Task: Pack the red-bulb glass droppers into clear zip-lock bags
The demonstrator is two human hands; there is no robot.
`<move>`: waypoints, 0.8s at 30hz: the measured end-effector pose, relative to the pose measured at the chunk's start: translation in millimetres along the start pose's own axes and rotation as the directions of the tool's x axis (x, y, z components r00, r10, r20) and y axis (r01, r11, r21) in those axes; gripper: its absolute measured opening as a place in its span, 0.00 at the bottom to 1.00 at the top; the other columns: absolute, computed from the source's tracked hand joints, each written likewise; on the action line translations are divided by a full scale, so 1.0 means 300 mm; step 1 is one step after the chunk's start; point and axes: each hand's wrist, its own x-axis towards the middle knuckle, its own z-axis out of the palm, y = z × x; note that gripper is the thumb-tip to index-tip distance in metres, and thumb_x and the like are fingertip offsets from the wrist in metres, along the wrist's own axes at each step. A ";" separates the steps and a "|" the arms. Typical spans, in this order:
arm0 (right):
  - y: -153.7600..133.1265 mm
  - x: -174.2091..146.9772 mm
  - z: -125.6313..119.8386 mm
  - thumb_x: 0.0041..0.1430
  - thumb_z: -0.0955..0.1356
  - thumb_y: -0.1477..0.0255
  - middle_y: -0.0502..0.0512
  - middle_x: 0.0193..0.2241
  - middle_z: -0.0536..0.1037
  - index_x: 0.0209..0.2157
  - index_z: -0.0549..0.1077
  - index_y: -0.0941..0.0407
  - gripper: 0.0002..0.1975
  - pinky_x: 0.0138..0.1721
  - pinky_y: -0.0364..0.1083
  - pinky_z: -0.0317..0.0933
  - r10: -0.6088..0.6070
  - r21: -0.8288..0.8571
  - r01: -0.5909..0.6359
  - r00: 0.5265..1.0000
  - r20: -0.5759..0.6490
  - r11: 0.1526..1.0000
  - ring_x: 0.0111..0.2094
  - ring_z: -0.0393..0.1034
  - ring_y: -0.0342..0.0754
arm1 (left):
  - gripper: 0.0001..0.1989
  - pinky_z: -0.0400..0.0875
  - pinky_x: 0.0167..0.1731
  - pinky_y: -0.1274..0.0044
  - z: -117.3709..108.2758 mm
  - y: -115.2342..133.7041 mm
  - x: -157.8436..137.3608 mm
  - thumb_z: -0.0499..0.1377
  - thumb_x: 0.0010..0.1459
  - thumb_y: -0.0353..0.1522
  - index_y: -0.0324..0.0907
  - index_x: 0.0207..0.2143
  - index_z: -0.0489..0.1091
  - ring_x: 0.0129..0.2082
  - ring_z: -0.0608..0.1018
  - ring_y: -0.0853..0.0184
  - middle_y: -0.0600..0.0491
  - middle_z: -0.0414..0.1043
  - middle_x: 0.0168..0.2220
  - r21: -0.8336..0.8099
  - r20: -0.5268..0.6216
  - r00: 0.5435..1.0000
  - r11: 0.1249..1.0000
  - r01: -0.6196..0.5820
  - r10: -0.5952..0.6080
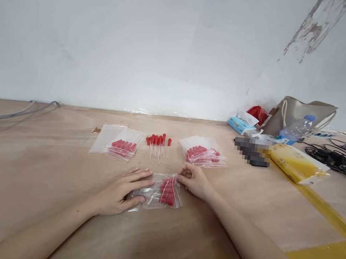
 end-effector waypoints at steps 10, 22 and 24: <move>0.008 -0.029 0.057 0.50 0.62 0.75 0.45 0.20 0.70 0.37 0.67 0.56 0.10 0.25 0.40 0.55 -0.179 -0.381 0.099 0.967 -0.182 0.919 0.21 0.61 0.40 | 0.24 0.47 0.57 0.61 -0.001 -0.004 0.006 0.50 0.60 0.39 0.54 0.59 0.49 0.60 0.54 0.60 0.56 0.50 0.60 0.011 0.017 0.998 0.998 -0.063 0.062; -0.019 -0.064 -0.086 0.53 0.65 0.61 0.44 0.22 0.67 0.27 0.63 0.55 0.12 0.27 0.40 0.58 -0.133 0.343 0.151 0.988 -0.075 0.927 0.22 0.61 0.39 | 0.13 0.59 0.52 0.66 -0.062 -0.160 -0.009 0.50 0.58 0.36 0.45 0.45 0.67 0.50 0.67 0.62 0.51 0.66 0.48 0.026 -0.644 0.736 0.956 0.294 -0.209; -0.022 -0.059 -0.110 0.51 0.66 0.61 0.44 0.22 0.67 0.27 0.63 0.54 0.11 0.26 0.40 0.58 -0.102 0.451 0.181 0.976 -0.194 0.874 0.22 0.61 0.39 | 0.14 0.60 0.51 0.67 -0.088 -0.252 -0.032 0.49 0.58 0.37 0.43 0.43 0.68 0.50 0.67 0.60 0.50 0.66 0.48 0.027 -0.716 0.626 0.883 0.468 -0.310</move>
